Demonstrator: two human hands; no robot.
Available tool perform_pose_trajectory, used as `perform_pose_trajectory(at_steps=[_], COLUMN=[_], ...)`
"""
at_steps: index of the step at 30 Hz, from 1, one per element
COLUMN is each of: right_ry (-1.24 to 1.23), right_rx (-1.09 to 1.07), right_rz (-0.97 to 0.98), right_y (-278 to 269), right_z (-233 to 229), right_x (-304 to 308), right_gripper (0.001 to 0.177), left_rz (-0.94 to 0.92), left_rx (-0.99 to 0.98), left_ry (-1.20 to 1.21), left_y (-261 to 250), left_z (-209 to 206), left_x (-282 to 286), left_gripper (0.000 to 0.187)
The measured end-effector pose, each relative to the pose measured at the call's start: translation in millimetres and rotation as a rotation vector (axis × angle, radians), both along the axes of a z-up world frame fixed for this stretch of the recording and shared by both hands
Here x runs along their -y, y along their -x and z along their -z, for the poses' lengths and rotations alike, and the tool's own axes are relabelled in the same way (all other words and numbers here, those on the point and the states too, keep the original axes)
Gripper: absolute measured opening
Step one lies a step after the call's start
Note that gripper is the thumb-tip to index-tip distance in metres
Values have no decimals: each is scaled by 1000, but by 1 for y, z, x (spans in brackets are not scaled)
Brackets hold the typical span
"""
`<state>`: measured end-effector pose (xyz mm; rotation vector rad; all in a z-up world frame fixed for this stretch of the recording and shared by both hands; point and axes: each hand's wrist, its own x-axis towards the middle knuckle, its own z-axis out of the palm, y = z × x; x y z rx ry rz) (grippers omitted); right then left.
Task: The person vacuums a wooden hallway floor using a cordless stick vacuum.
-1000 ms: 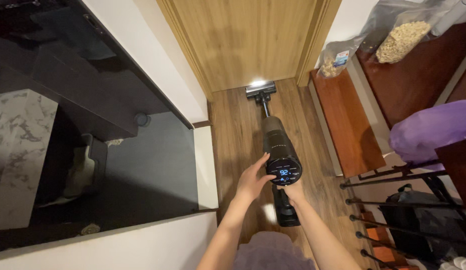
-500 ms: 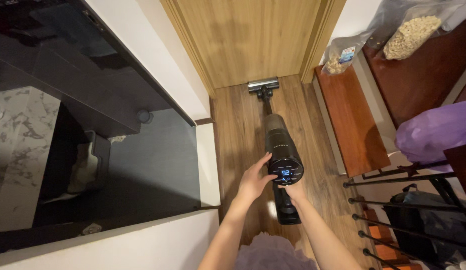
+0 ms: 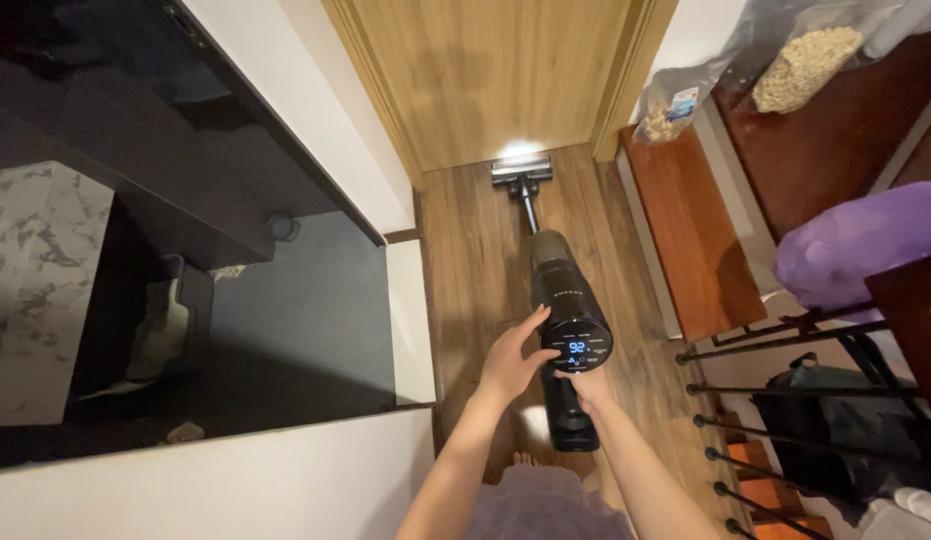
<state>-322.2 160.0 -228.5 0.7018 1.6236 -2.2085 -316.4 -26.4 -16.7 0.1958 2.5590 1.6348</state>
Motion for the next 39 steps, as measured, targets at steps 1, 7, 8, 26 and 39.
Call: perform_pose_trajectory(at_steps=[1,7,8,26,39], right_ry=[-8,84,95,-45,10], right_rx=[-23,-63,-79,-94,-89], right_rz=[1,40,32,-79,-237], right_y=[-6,-46,-52,-210,-333], right_z=[-1,-9,-10,-34,-183], right_x=[1,6,7,4,23], right_gripper=[42,43,43,44,44], left_rz=[12,89,98,1,-102], left_rx=[-16,-67,-89,-143,-265], left_ry=[-1,-32,-31,-97,-182], left_y=[-4,-31,-36,-202,-306], left_z=[-3,-23,-25,-42,-55], left_x=[-1,-6,-5,15,19], left_gripper=[70,66,65,64,57])
